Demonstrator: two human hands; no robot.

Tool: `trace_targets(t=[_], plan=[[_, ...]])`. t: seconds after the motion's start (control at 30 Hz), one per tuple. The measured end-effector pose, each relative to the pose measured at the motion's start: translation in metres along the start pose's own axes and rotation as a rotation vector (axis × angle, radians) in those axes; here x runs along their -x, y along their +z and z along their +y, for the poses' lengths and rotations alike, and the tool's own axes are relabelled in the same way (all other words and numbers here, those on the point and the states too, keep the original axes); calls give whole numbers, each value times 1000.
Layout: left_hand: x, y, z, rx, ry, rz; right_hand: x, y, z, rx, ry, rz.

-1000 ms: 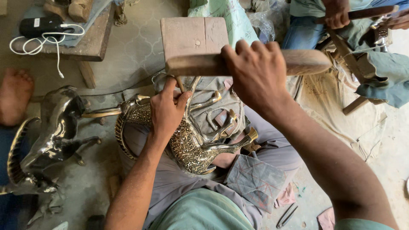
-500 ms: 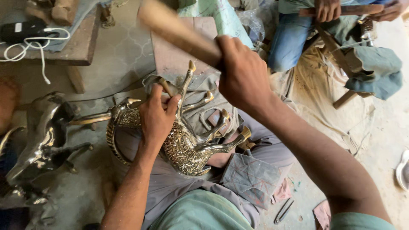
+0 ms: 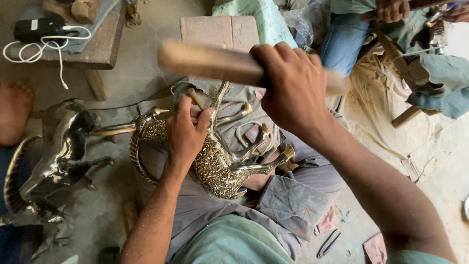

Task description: The person sits on the floor and uses a wooden mallet to hammer a metal goat figurine. They repeatedly strike the figurine's legs and horns while holding it steady with their other hand.

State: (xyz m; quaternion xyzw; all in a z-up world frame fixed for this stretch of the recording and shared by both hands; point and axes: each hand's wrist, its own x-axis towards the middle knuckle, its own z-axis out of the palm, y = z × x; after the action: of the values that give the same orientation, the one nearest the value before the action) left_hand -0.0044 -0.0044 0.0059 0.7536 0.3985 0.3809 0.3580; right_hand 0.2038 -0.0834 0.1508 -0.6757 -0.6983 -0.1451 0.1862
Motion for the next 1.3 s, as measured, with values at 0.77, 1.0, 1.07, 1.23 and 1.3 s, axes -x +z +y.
trace_targets(t=[0.77, 1.0, 1.07, 1.23, 1.3], plan=[[6, -3, 1, -9, 71, -6, 2, 4, 1, 309, -84, -84], [7, -3, -5, -2, 82, -36, 7, 3, -4, 278, -48, -53], [7, -4, -7, 25, 45, -70, 9, 6, -1, 336, -59, -69], [1, -6, -7, -20, 72, -105, 21, 6, 8, 397, -52, -190], [-7, -12, -5, -48, 46, -95, 30, 2, 13, 264, -5, -134]])
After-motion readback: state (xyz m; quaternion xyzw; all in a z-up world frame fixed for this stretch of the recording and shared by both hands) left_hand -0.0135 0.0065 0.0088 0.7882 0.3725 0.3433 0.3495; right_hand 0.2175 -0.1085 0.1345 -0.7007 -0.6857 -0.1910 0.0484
